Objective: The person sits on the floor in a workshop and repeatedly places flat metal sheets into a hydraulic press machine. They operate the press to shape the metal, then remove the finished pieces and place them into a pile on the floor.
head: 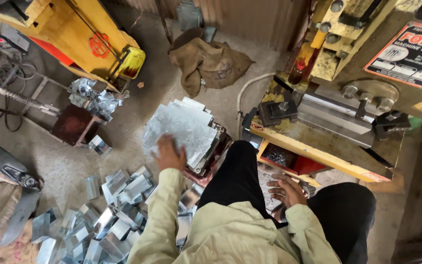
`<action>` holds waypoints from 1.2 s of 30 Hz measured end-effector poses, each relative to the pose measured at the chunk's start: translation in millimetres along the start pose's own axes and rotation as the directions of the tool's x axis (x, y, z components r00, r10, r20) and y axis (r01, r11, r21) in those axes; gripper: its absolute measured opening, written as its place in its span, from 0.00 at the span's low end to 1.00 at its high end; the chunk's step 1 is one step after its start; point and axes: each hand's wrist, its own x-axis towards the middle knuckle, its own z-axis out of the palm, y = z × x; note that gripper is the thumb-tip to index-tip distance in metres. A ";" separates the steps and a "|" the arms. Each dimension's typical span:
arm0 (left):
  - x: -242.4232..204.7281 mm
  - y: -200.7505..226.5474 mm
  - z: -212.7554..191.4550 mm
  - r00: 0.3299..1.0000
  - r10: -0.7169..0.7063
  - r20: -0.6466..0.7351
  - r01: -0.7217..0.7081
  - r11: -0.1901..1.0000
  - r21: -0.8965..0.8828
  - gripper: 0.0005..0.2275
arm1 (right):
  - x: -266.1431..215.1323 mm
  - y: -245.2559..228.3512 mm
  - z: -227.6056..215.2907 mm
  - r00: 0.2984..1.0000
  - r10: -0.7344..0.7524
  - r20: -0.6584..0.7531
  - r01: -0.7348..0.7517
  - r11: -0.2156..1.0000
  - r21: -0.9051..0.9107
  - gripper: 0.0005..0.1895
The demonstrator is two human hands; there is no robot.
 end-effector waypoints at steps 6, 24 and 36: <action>-21.8 -41.1 5.1 0.773 -0.633 0.046 0.634 0.765 -0.116 0.26 | 3.3 -1.7 -1.6 1.000 0.018 -0.024 -0.018 1.000 0.013 0.18; 11.9 17.5 11.7 0.892 -0.394 -0.222 0.144 0.713 -0.687 0.14 | 1.2 3.0 -7.6 0.985 -0.099 -0.138 0.098 0.995 -0.013 0.16; -17.7 193.7 -86.1 0.900 0.298 0.318 0.336 -0.010 -0.942 0.16 | -99.4 -111.5 39.3 0.852 -0.515 -0.097 0.502 0.855 -0.130 0.23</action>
